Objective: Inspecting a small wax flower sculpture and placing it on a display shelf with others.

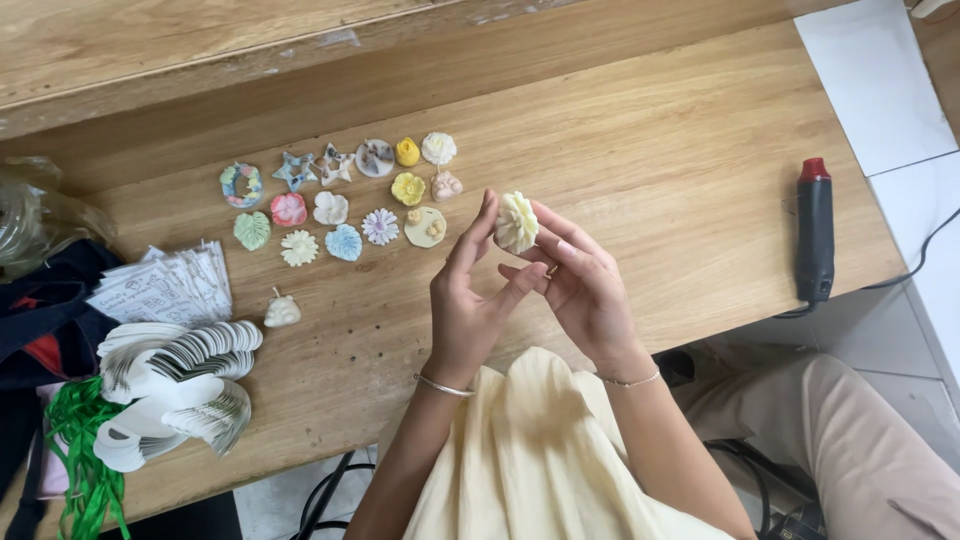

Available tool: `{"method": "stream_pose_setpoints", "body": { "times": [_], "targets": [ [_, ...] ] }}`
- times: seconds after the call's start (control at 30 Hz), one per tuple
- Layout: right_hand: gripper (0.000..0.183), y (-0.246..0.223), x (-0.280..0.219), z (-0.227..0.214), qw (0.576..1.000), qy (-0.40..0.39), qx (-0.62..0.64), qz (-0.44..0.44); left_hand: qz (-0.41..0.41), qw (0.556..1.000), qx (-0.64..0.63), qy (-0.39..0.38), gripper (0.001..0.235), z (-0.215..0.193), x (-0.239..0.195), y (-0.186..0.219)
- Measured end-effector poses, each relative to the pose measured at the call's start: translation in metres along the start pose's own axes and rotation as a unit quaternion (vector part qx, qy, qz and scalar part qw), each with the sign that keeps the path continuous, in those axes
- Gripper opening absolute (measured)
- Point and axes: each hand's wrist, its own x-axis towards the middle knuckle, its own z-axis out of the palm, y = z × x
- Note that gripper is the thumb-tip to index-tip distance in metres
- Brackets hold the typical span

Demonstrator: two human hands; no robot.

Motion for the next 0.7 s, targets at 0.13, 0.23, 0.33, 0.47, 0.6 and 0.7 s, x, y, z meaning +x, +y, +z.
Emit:
{"method": "stream_pose_setpoints", "body": {
  "times": [0.13,0.23,0.33,0.47,0.6,0.7],
  "targets": [
    [0.063,-0.003,-0.002,-0.001,1.000,0.002,0.022,-0.004,0.053,0.997,0.064,0.003,0.082,0.000,-0.002,0.006],
    [0.065,-0.001,-0.004,-0.005,0.999,0.009,0.051,0.002,0.069,0.995,0.066,0.004,0.087,-0.002,-0.002,0.012],
    [0.067,0.000,-0.005,-0.010,0.996,0.012,0.083,0.014,0.085,0.994,0.064,-0.006,0.098,-0.007,0.002,0.015],
    [0.068,0.002,-0.008,-0.014,0.992,0.009,0.124,0.029,0.121,0.985,0.123,-0.031,0.098,-0.014,0.012,0.021],
    [0.071,-0.002,-0.012,-0.013,0.987,-0.001,0.155,0.043,0.108,0.984,0.131,-0.053,0.079,-0.010,0.019,0.018],
    [0.071,-0.001,-0.016,-0.013,0.985,-0.004,0.164,0.051,0.114,0.985,0.124,-0.036,0.070,-0.002,0.022,0.019]
  ]
}}
